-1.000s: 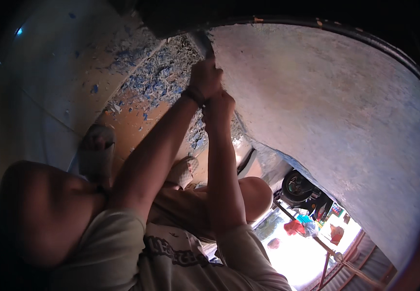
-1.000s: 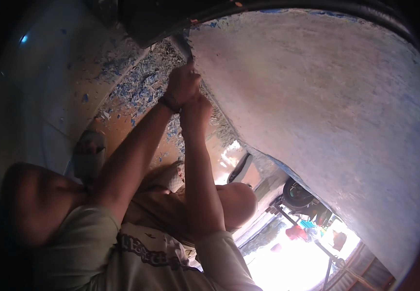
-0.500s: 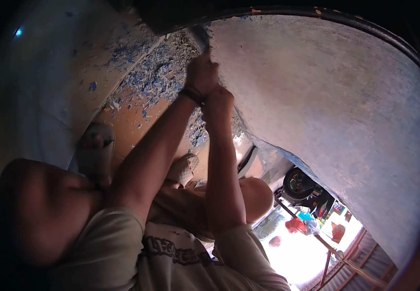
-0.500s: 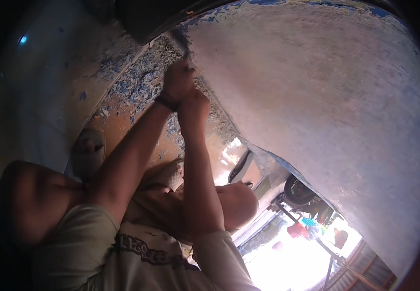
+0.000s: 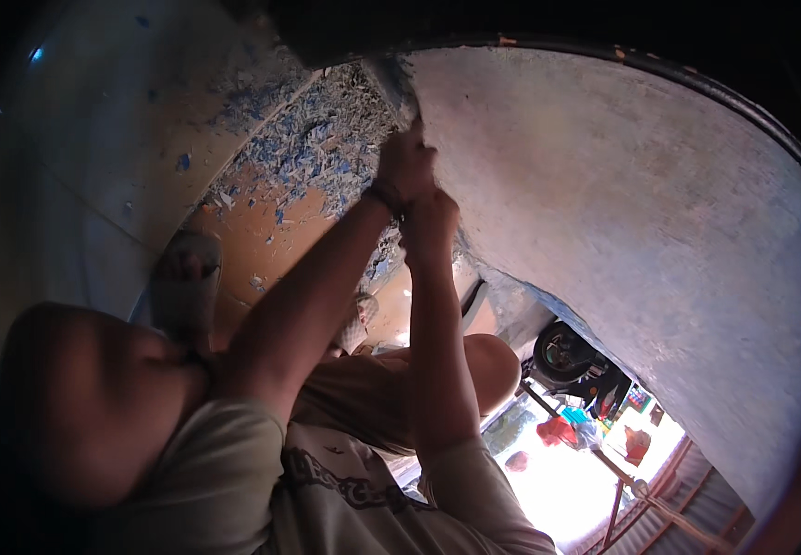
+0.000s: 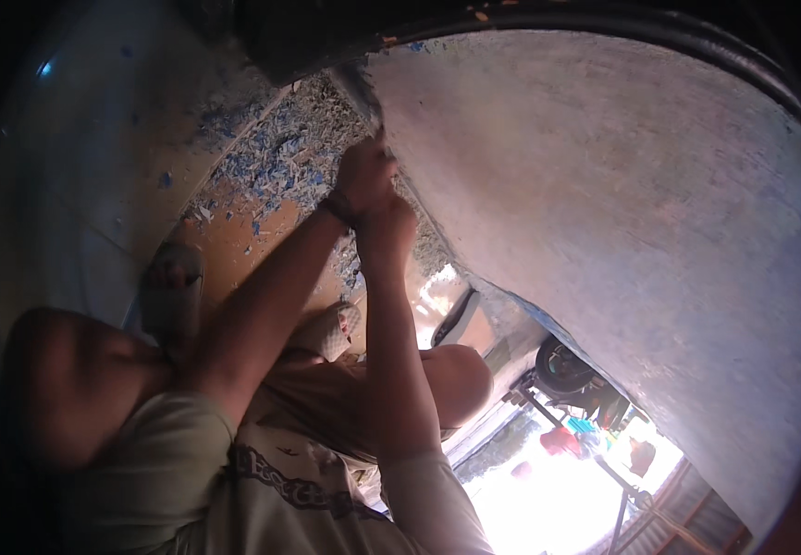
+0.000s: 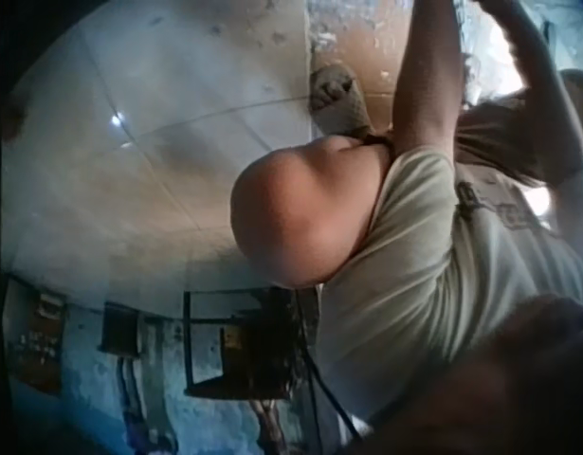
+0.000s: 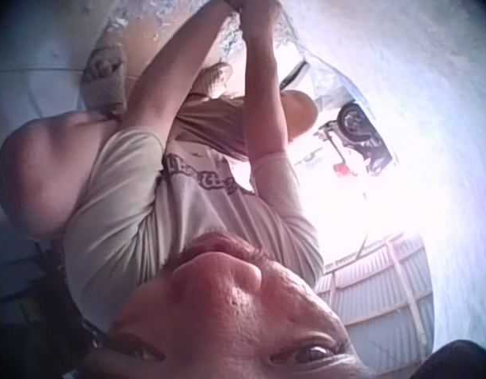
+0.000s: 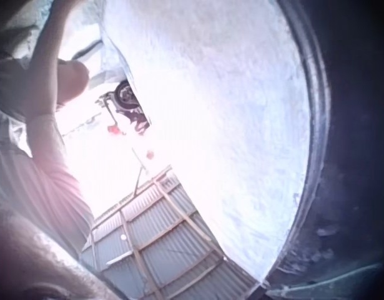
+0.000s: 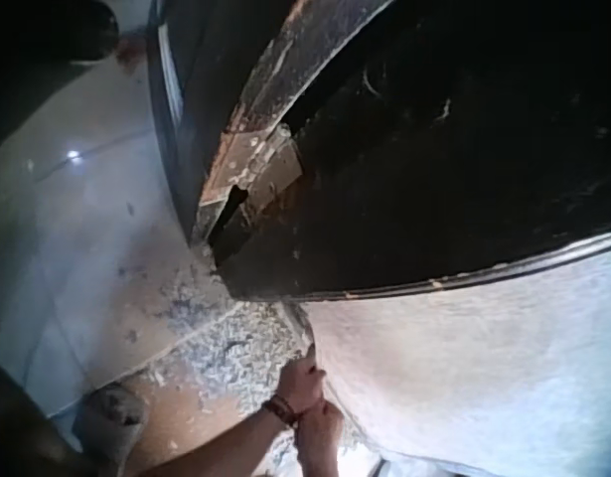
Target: The person scrapes blue paint from the bottom of a wall using a putty knife and then sands the surface with a sanding block.
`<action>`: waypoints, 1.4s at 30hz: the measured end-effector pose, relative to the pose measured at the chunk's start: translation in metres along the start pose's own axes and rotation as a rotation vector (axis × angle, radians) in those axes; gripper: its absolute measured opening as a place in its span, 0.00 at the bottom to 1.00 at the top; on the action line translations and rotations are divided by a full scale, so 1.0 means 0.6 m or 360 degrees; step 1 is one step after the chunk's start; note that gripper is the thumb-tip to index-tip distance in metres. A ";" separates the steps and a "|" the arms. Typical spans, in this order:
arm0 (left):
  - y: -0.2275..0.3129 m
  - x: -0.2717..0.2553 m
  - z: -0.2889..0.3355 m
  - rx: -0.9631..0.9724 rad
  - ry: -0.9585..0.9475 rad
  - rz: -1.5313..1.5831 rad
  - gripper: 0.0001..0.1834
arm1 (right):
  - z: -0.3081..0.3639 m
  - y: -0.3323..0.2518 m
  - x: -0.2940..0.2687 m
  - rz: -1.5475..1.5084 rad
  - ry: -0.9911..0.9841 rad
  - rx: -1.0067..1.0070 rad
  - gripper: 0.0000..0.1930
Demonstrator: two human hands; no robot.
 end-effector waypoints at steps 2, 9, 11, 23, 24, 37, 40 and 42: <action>-0.009 -0.005 -0.033 -0.0030 -0.0076 0.0181 0.18 | -0.039 -0.008 0.018 0.0128 0.0060 -0.0063 0.24; -0.005 -0.020 -0.016 -0.0103 -0.0011 0.0176 0.19 | -0.007 -0.048 0.014 0.0667 0.0002 -0.0514 0.24; -0.007 -0.030 -0.046 0.0067 -0.0117 0.0025 0.22 | -0.028 -0.044 0.032 0.0395 0.0028 -0.0248 0.24; 0.006 -0.054 -0.032 -0.0158 -0.0085 0.0184 0.15 | -0.020 -0.029 0.053 0.0396 0.0056 -0.0454 0.24; 0.023 -0.053 -0.026 -0.0042 -0.0014 0.0223 0.15 | -0.033 -0.011 0.061 0.0189 -0.0002 -0.0365 0.22; -0.018 -0.016 -0.082 0.0100 -0.0162 -0.0101 0.11 | -0.105 -0.022 0.047 0.0376 0.0016 -0.0230 0.14; -0.019 -0.037 -0.056 0.0422 -0.0253 -0.0480 0.11 | -0.053 -0.050 0.066 0.0496 -0.0067 -0.0567 0.11; 0.012 -0.050 -0.026 0.0444 -0.0154 -0.0397 0.12 | 0.014 -0.060 0.042 -0.0377 -0.0069 -0.0280 0.12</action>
Point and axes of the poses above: each hand's wrist, its own z-axis away from the middle knuckle, its own x-axis out of the palm, y = z × x, the point moved 7 cm from there along -z, towards the middle knuckle, and after that the axes turned 12 degrees about z, right-handed, at the moved point
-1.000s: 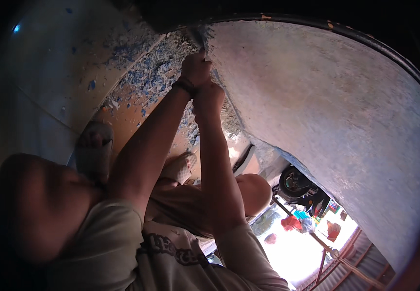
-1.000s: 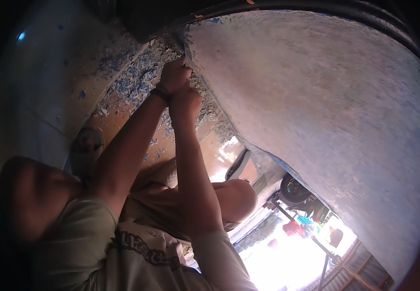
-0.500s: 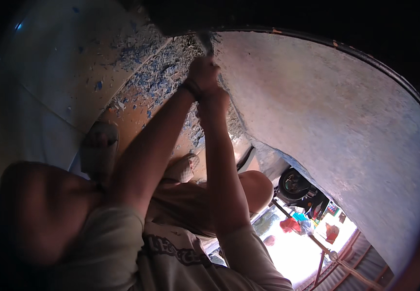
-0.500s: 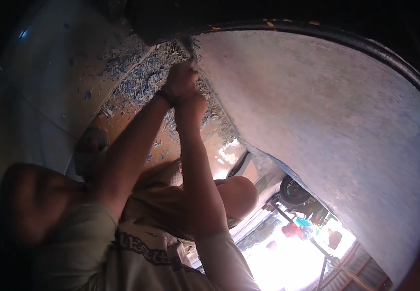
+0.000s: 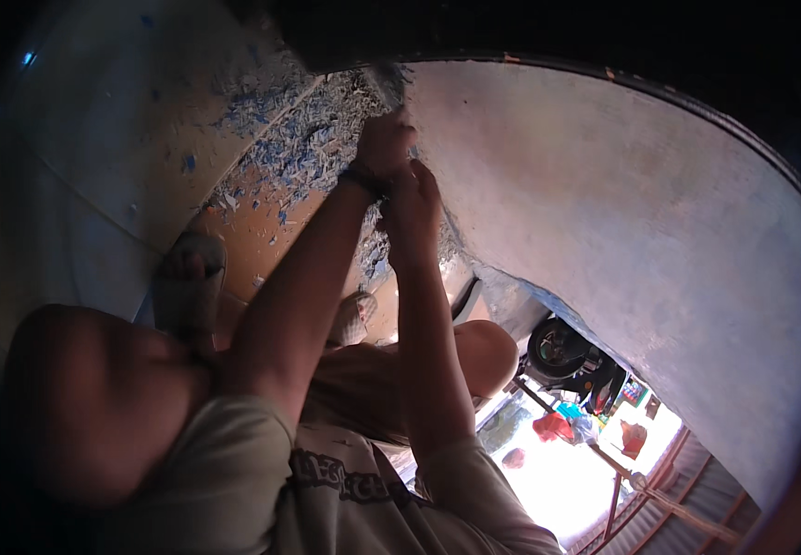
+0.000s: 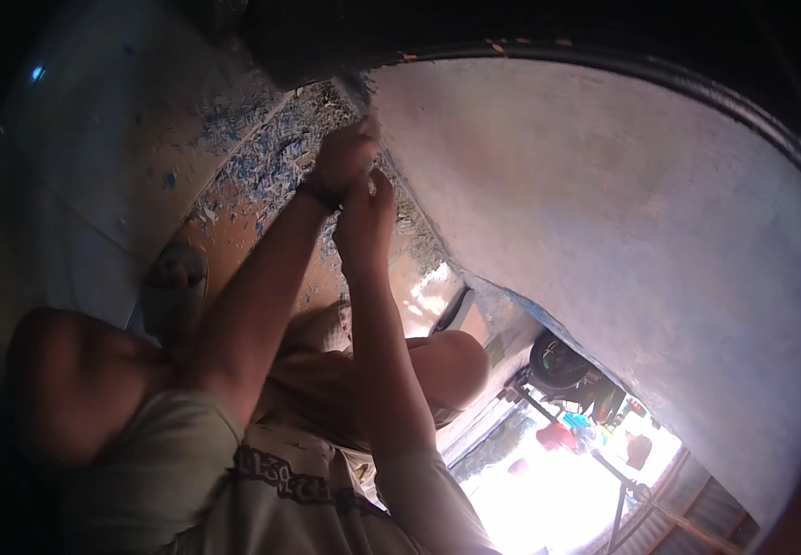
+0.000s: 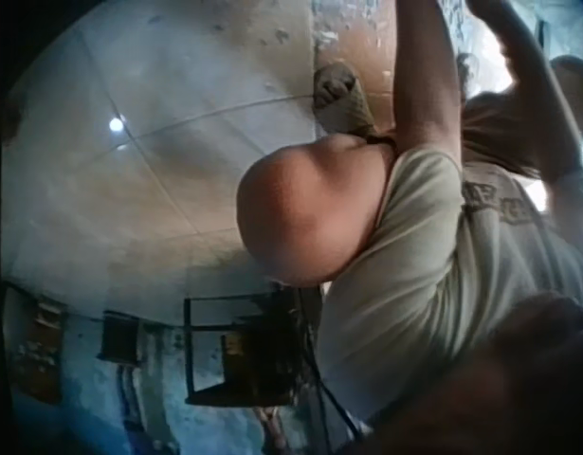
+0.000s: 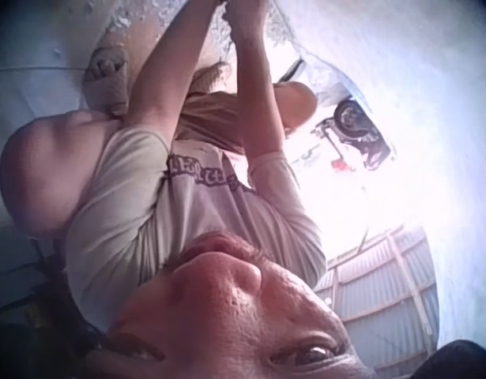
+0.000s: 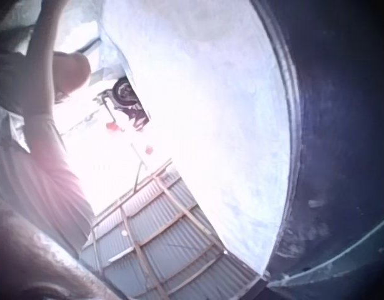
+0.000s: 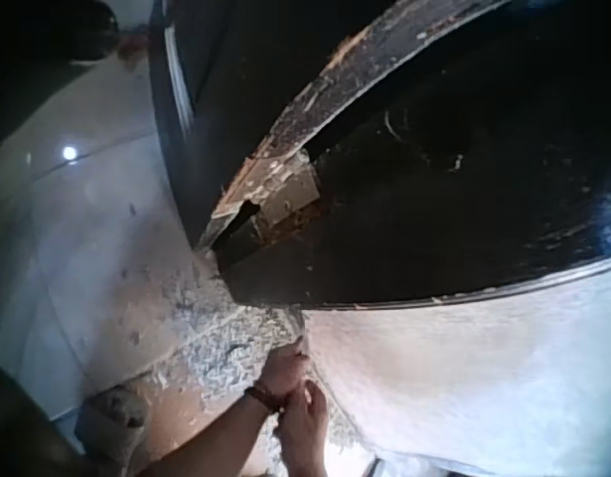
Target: The person scrapes blue paint from the bottom of a wall using a putty knife and then sands the surface with a sanding block.
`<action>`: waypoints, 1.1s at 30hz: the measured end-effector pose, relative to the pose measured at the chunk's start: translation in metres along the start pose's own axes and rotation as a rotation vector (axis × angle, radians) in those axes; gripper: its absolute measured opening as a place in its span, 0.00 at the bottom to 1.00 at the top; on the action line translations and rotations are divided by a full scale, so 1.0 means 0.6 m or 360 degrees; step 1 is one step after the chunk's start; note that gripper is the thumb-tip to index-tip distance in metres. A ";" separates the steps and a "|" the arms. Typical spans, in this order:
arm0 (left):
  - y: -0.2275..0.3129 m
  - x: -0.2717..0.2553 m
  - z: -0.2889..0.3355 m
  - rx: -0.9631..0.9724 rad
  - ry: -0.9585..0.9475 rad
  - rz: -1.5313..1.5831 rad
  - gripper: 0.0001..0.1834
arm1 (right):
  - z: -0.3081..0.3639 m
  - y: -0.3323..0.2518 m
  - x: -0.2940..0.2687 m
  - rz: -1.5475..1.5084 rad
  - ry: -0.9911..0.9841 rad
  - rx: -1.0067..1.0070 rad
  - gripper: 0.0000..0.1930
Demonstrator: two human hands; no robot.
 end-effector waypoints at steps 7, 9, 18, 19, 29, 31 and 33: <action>0.026 -0.054 -0.005 -0.0126 0.0100 0.0478 0.12 | -0.008 -0.045 -0.003 0.0099 0.0234 -0.0342 0.18; 0.074 -0.053 -0.005 0.0099 0.0097 0.0362 0.08 | 0.018 -0.067 -0.027 -0.0091 0.0240 -0.0305 0.18; 0.079 -0.017 -0.002 0.0092 0.0285 0.0302 0.10 | 0.009 -0.060 -0.051 -0.0211 0.0184 -0.0357 0.18; 0.060 -0.017 -0.001 0.0132 0.0243 0.0204 0.10 | 0.006 -0.073 -0.043 -0.0180 0.0004 -0.0155 0.19; -0.045 0.027 0.013 -0.0188 0.0172 0.0589 0.10 | -0.031 -0.036 -0.010 0.0298 0.0204 -0.0124 0.19; -0.055 0.032 0.029 -0.0378 0.0172 0.0866 0.09 | -0.026 -0.044 0.002 0.0456 0.0159 0.0019 0.20; -0.007 0.015 0.029 -0.0268 0.0293 0.0788 0.08 | -0.012 -0.035 -0.023 0.0467 0.0304 -0.0204 0.19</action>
Point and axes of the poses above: each hand's wrist, its own z-axis away from the middle knuckle, its own x-axis out of the palm, y = z × x, the point moved 7 cm from there along -z, towards the middle knuckle, and after that the axes turned 12 degrees about z, right-handed, at the moved point
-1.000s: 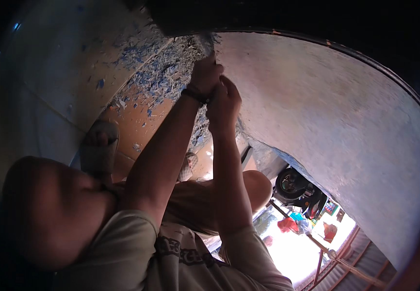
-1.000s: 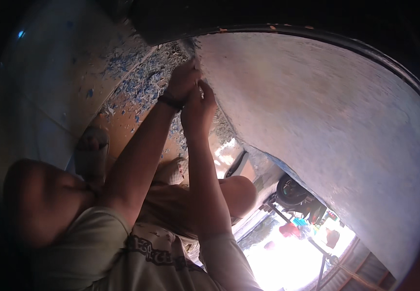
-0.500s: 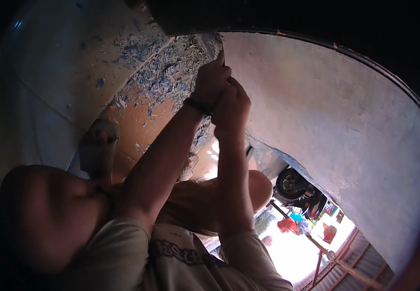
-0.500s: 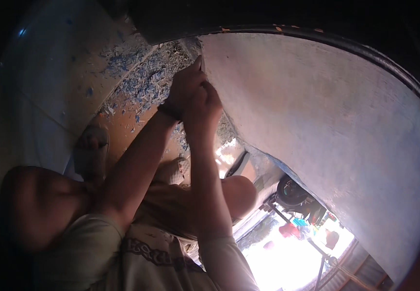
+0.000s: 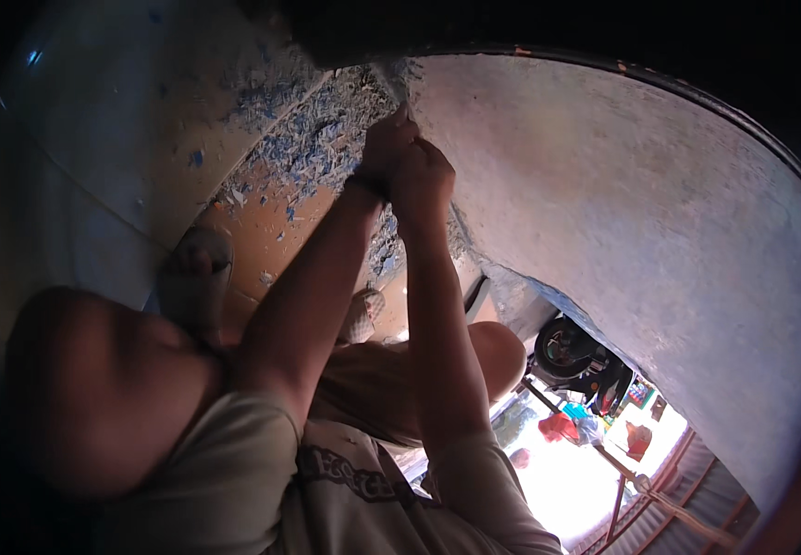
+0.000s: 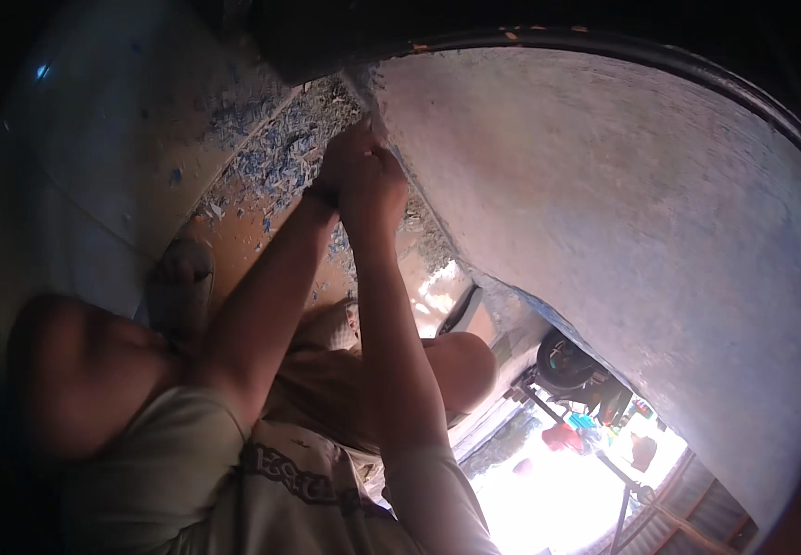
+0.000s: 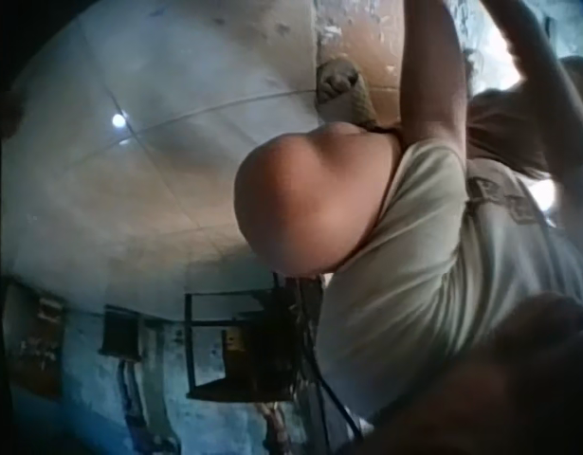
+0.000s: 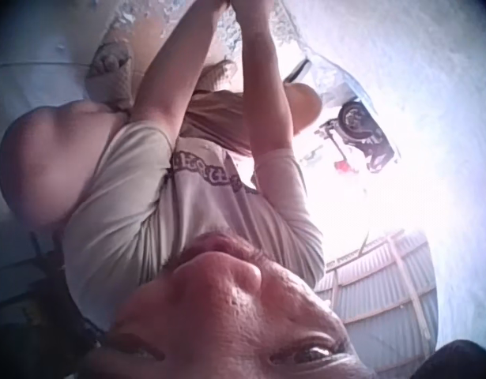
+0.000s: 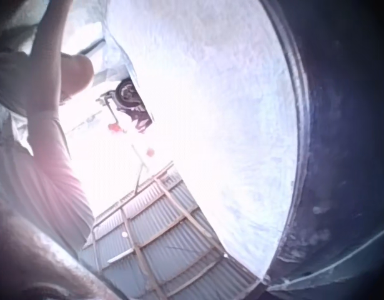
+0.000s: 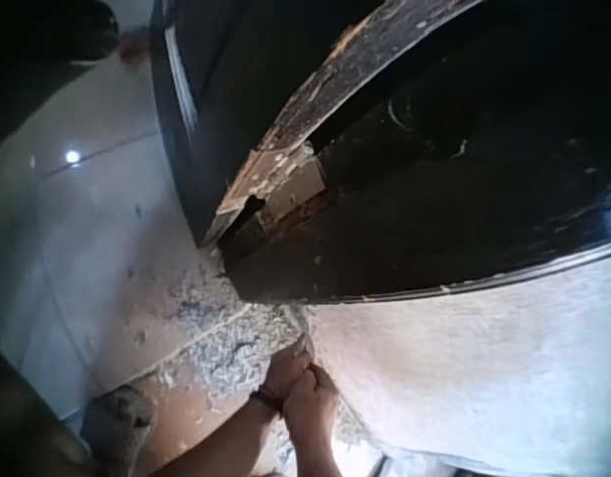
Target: The person scrapes blue paint from the bottom of a wall using a putty knife and then sands the surface with a sanding block.
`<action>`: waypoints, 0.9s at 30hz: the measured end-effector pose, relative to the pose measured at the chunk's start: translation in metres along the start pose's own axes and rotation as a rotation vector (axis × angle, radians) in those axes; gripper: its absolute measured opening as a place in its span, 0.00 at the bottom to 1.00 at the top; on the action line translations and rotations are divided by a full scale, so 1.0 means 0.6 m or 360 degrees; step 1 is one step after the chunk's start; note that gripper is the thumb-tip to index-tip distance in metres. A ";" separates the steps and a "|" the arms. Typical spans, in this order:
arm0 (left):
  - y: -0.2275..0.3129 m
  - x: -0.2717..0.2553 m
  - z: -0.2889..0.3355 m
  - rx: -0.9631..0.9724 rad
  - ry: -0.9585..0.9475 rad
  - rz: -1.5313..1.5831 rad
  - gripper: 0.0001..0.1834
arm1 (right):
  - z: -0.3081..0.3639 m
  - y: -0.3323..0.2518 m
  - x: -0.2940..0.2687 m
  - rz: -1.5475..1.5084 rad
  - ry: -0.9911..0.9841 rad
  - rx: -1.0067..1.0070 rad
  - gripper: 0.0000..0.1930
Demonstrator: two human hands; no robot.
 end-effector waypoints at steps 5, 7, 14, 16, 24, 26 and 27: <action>-0.039 0.025 0.045 -0.1142 0.0610 0.1331 0.06 | -0.055 0.053 -0.020 0.0007 -0.0405 0.0082 0.20; -0.030 0.029 0.052 -0.1270 0.0823 0.1291 0.11 | -0.063 0.057 -0.062 0.0027 -0.0390 0.0011 0.21; -0.043 -0.041 0.049 -0.0784 0.0950 0.0263 0.14 | 0.038 0.096 -0.184 0.0977 -0.0757 -0.0637 0.27; 0.009 -0.009 0.062 -0.0534 0.0867 -0.0196 0.14 | 0.042 0.151 -0.226 0.0955 -0.0704 -0.0643 0.25; 0.380 0.181 0.002 0.1334 -0.0022 -0.0351 0.36 | 0.122 0.324 -0.175 0.0329 -0.0155 -0.0869 0.19; 0.385 0.183 -0.051 0.1344 -0.0174 -0.0654 0.42 | 0.154 0.326 -0.115 0.0032 -0.0016 -0.0905 0.19; 0.369 0.170 -0.073 0.1413 -0.0169 -0.0848 0.43 | 0.163 0.321 -0.077 -0.0073 0.0026 -0.0912 0.19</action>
Point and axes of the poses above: each hand's wrist, its own z-axis away from the middle knuckle, its own x-axis out of the palm, y = z × x, the point moved 7 cm from there along -z, towards the middle knuckle, and after that the axes turned 12 degrees about z, right-handed, at the moved point
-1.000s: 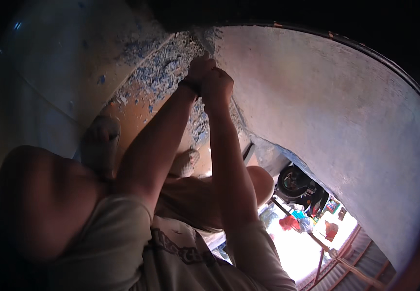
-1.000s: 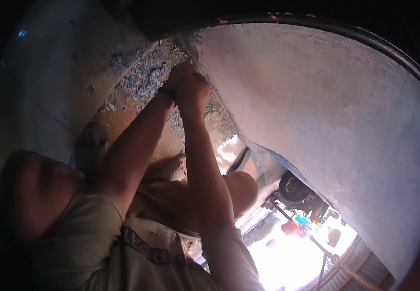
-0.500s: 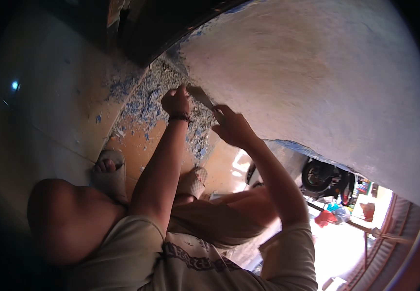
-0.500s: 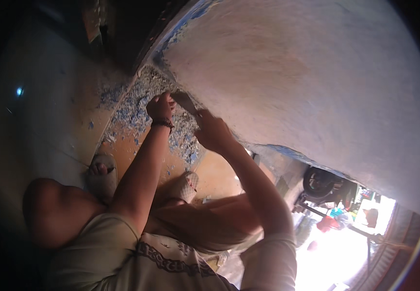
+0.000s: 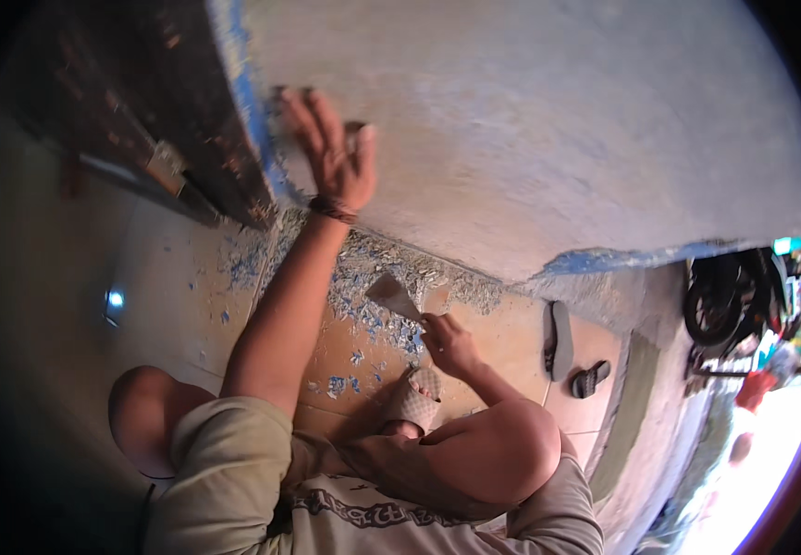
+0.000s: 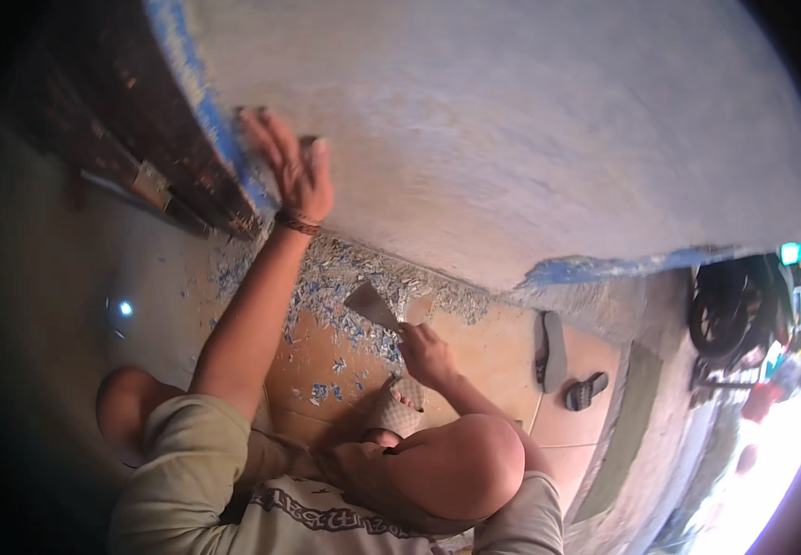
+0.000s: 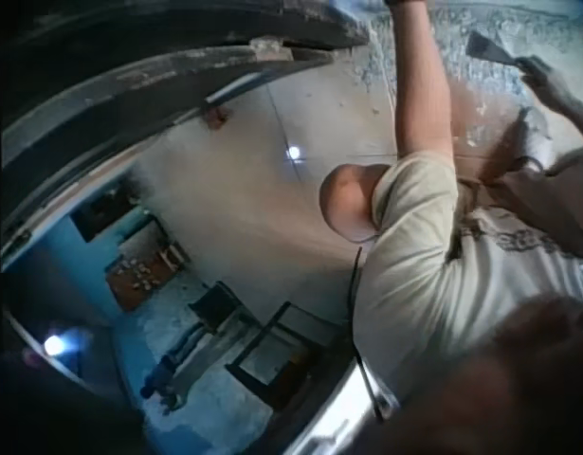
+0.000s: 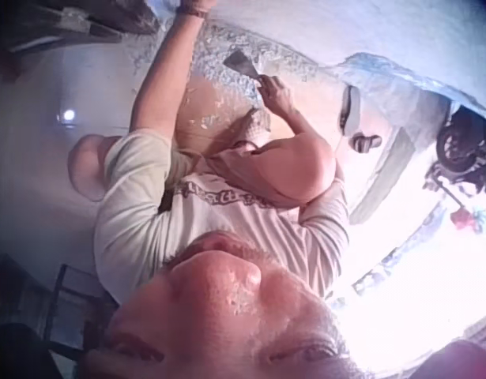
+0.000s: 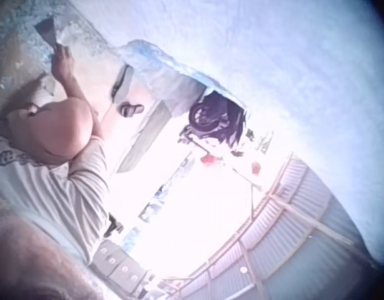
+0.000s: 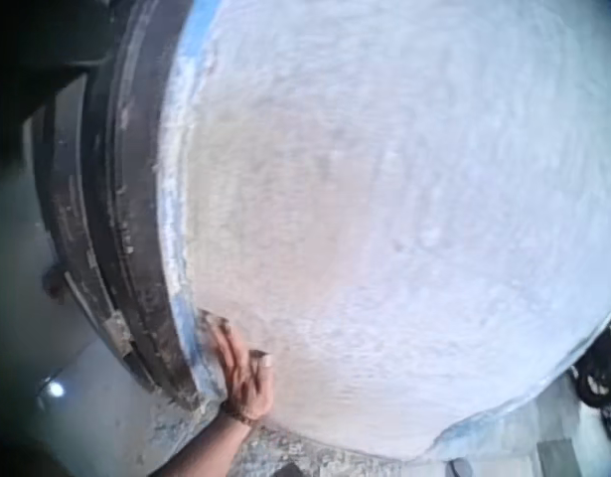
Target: The person scrapes blue paint from the bottom of a wall using a putty knife and then sands the surface with a sanding block.
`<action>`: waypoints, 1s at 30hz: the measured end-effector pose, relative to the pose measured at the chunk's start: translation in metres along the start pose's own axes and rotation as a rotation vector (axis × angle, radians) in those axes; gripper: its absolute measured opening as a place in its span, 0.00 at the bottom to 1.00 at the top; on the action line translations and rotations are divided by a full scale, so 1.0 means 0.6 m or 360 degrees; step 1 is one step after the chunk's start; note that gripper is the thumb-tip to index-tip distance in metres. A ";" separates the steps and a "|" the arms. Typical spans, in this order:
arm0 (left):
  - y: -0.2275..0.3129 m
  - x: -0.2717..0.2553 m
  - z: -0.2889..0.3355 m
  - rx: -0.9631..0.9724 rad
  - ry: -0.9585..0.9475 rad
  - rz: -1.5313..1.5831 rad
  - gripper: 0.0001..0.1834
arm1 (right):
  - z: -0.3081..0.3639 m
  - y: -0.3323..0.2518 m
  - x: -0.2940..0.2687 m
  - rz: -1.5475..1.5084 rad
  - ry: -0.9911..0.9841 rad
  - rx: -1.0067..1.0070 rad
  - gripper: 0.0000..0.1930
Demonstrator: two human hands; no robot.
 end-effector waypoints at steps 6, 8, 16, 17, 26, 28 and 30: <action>-0.061 0.051 0.176 -0.0242 -0.0619 -0.0129 0.43 | 0.040 0.047 0.075 0.0191 0.0178 -0.0051 0.20; -0.132 0.025 0.294 -0.0745 -0.1087 -0.0403 0.37 | 0.044 0.041 0.062 0.0088 0.0356 0.0050 0.18; -0.064 0.043 0.506 -0.0585 -0.1909 -0.0405 0.33 | 0.288 0.322 -0.056 0.0245 0.1069 0.1385 0.14; -0.039 0.053 0.501 -0.0425 -0.1958 -0.0270 0.32 | 0.327 0.336 -0.065 0.0469 0.0936 0.1612 0.14; 0.040 0.073 0.560 0.0227 -0.2311 -0.0075 0.25 | 0.556 0.279 0.016 -0.0011 0.0066 0.3043 0.47; 0.037 0.057 0.558 0.0261 -0.2227 -0.0104 0.24 | 0.539 0.292 0.020 -0.0043 0.0195 0.2895 0.48; 0.045 0.038 0.557 0.0243 -0.2255 -0.0092 0.21 | 0.523 0.302 0.024 -0.0061 0.0329 0.2768 0.48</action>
Point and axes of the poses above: each hand's wrist, its own z-axis away from the middle knuckle, its own x-axis out of the palm, y = z × x, the point moved 7 cm from there along -z, towards the middle knuckle, and after that the axes turned 12 degrees about z, right-handed, at the moved point
